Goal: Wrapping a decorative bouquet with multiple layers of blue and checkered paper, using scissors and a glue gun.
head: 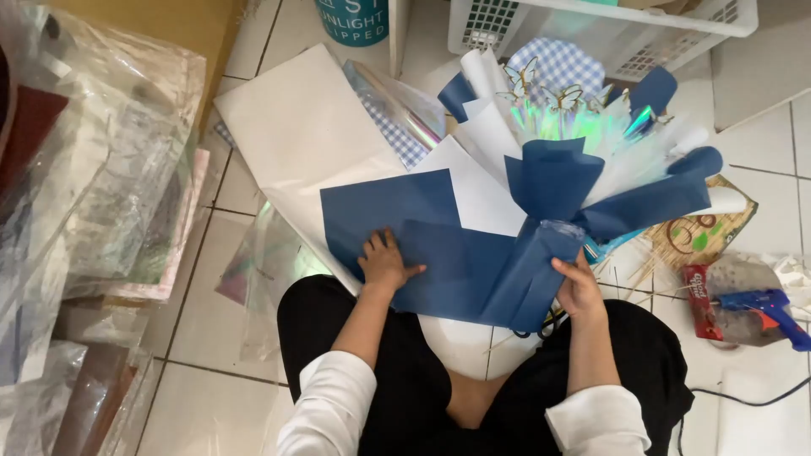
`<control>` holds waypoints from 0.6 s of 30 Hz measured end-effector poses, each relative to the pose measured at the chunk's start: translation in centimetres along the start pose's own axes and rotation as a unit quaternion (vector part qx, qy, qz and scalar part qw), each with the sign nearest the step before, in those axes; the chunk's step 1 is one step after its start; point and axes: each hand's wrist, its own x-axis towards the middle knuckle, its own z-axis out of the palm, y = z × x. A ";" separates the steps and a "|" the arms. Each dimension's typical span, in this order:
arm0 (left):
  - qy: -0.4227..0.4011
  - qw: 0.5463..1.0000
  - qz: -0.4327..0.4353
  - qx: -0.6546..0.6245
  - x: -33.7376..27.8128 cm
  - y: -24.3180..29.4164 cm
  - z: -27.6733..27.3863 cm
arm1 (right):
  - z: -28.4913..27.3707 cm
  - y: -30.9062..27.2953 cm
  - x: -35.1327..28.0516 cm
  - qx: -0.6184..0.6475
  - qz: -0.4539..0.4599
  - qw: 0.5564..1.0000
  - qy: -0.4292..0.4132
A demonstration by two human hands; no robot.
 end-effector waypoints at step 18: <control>0.125 0.964 0.017 -0.232 2.3 -0.4 3.7 | 2.1 0.2 -1.2 0.001 -0.009 1.000 0.022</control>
